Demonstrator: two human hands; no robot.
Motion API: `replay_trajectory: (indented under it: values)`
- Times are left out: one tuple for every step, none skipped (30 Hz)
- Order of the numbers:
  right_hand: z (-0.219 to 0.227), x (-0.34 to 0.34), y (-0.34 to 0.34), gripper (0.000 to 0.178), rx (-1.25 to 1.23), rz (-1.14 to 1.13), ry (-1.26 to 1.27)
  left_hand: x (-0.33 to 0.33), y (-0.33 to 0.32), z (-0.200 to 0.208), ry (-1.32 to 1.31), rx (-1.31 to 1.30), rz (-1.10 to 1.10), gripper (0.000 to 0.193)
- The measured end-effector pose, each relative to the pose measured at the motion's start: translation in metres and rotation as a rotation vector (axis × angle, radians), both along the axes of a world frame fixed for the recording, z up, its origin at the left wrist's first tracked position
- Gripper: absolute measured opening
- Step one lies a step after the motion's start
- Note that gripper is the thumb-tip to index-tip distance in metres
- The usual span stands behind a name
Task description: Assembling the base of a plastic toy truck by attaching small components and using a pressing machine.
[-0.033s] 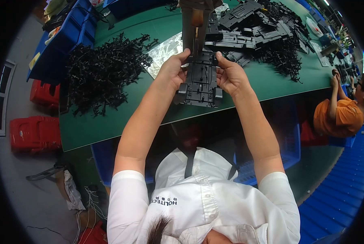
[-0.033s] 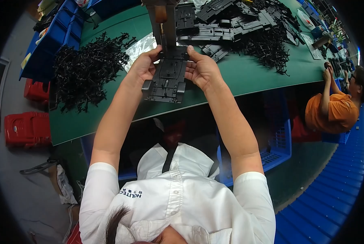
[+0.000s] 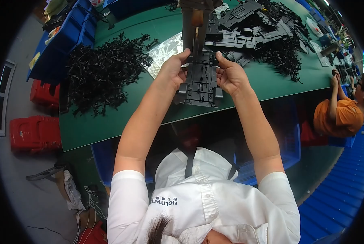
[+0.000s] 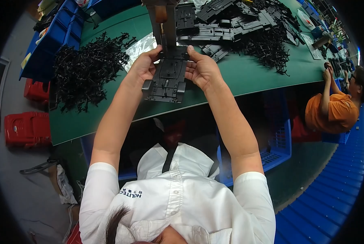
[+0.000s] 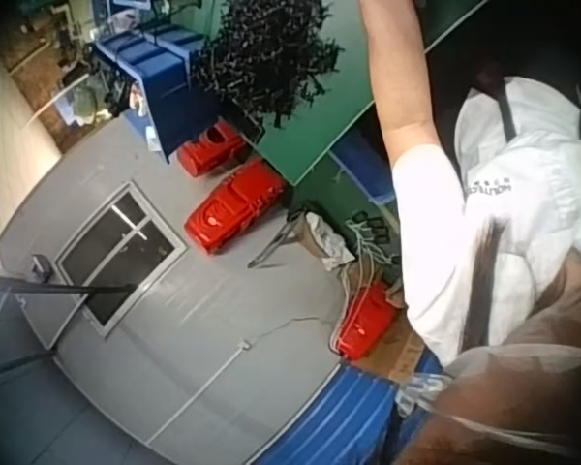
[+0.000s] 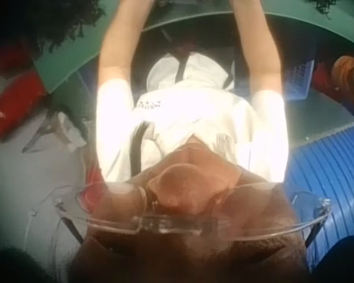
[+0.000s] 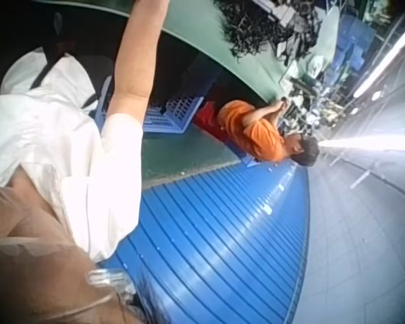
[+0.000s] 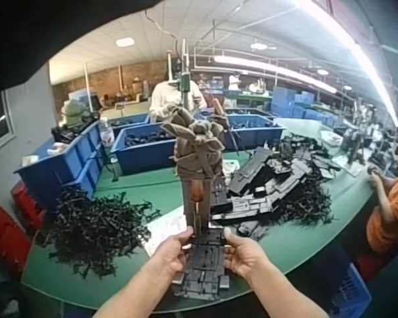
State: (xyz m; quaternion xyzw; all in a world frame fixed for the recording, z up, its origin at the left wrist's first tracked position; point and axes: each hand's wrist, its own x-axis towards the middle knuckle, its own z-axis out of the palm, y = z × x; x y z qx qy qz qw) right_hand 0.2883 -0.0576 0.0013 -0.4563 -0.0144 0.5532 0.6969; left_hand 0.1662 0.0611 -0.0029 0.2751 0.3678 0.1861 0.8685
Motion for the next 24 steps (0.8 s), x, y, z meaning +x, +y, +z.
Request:
replay_trajectory:
  values:
    - [0.000, 0.000, 0.000, 0.021, -0.001, 0.000, 0.001, 0.000, 0.000, -0.001, 0.005, -0.011, 0.004, 0.020]
    - [0.001, -0.001, 0.000, 0.021, -0.001, -0.001, -0.004, 0.001, 0.001, -0.001, 0.002, -0.009, 0.005, 0.020]
    - [0.002, -0.001, 0.000, 0.021, -0.002, -0.003, -0.008, 0.001, 0.002, -0.003, -0.006, -0.007, 0.004, 0.020]
    - [0.004, -0.002, 0.000, 0.021, 0.000, -0.003, -0.010, 0.001, 0.003, -0.004, -0.014, -0.006, 0.003, 0.020]
    - [0.004, -0.002, 0.000, 0.022, -0.002, -0.003, -0.019, 0.001, 0.003, -0.004, -0.014, -0.006, 0.003, 0.020]
    - [0.005, -0.002, 0.000, 0.022, -0.003, -0.004, -0.028, 0.002, 0.002, -0.003, -0.014, -0.016, -0.009, 0.021]
    - [0.005, -0.001, 0.001, 0.022, -0.003, -0.005, -0.029, 0.003, 0.002, -0.003, -0.015, -0.026, -0.021, 0.021]
    - [0.004, -0.002, 0.001, 0.022, -0.011, 0.001, -0.037, 0.003, 0.004, -0.005, -0.016, -0.026, -0.020, 0.021]
    - [0.004, -0.002, 0.001, 0.022, -0.019, 0.006, -0.047, 0.003, 0.007, -0.011, -0.027, -0.031, -0.044, 0.021]
    - [0.005, -0.003, 0.001, 0.022, -0.018, 0.007, -0.048, 0.003, 0.010, -0.014, -0.039, -0.036, -0.068, 0.021]
    - [0.006, -0.003, 0.001, 0.022, -0.030, -0.005, -0.050, 0.004, 0.010, -0.015, -0.040, -0.036, -0.068, 0.021]
    - [0.006, -0.004, 0.001, 0.023, -0.042, -0.016, -0.053, 0.004, 0.010, -0.016, -0.029, -0.027, -0.074, 0.020]
    - [0.007, -0.004, 0.001, 0.023, -0.042, -0.016, -0.054, 0.004, 0.011, -0.017, -0.019, -0.018, -0.079, 0.020]
    - [0.008, -0.006, 0.001, 0.022, -0.047, -0.021, -0.054, 0.004, 0.011, -0.017, -0.019, -0.019, -0.078, 0.020]
    - [0.009, -0.007, 0.001, 0.022, -0.052, -0.025, -0.055, 0.004, 0.012, -0.017, -0.014, -0.020, -0.082, 0.021]
    - [0.010, -0.008, 0.001, 0.022, -0.052, -0.023, -0.055, 0.003, 0.012, -0.018, -0.009, -0.021, -0.087, 0.021]
    - [0.011, -0.009, 0.000, 0.022, -0.047, -0.032, -0.050, 0.003, 0.011, -0.017, -0.010, -0.021, -0.088, 0.021]
    - [0.012, -0.009, 0.000, 0.022, -0.043, -0.040, -0.045, 0.003, 0.011, -0.016, -0.012, -0.007, -0.102, 0.022]
    - [0.012, -0.009, 0.000, 0.022, -0.043, -0.042, -0.046, 0.003, 0.010, -0.015, -0.015, 0.007, -0.116, 0.023]
    - [0.012, -0.009, 0.001, 0.022, -0.049, -0.053, -0.052, 0.003, 0.008, -0.013, -0.015, 0.007, -0.116, 0.023]
    - [0.012, -0.009, 0.001, 0.022, -0.054, -0.065, -0.058, 0.003, 0.007, -0.010, -0.008, -0.005, -0.112, 0.024]
    - [0.012, -0.009, 0.001, 0.022, -0.054, -0.066, -0.059, 0.003, 0.006, -0.009, 0.000, -0.017, -0.108, 0.025]
    - [0.012, -0.009, 0.000, 0.022, -0.057, -0.053, -0.071, 0.003, 0.006, -0.009, 0.000, -0.016, -0.107, 0.025]
    - [0.013, -0.008, -0.001, 0.021, -0.060, -0.040, -0.083, 0.003, 0.007, -0.009, -0.004, -0.004, -0.110, 0.025]
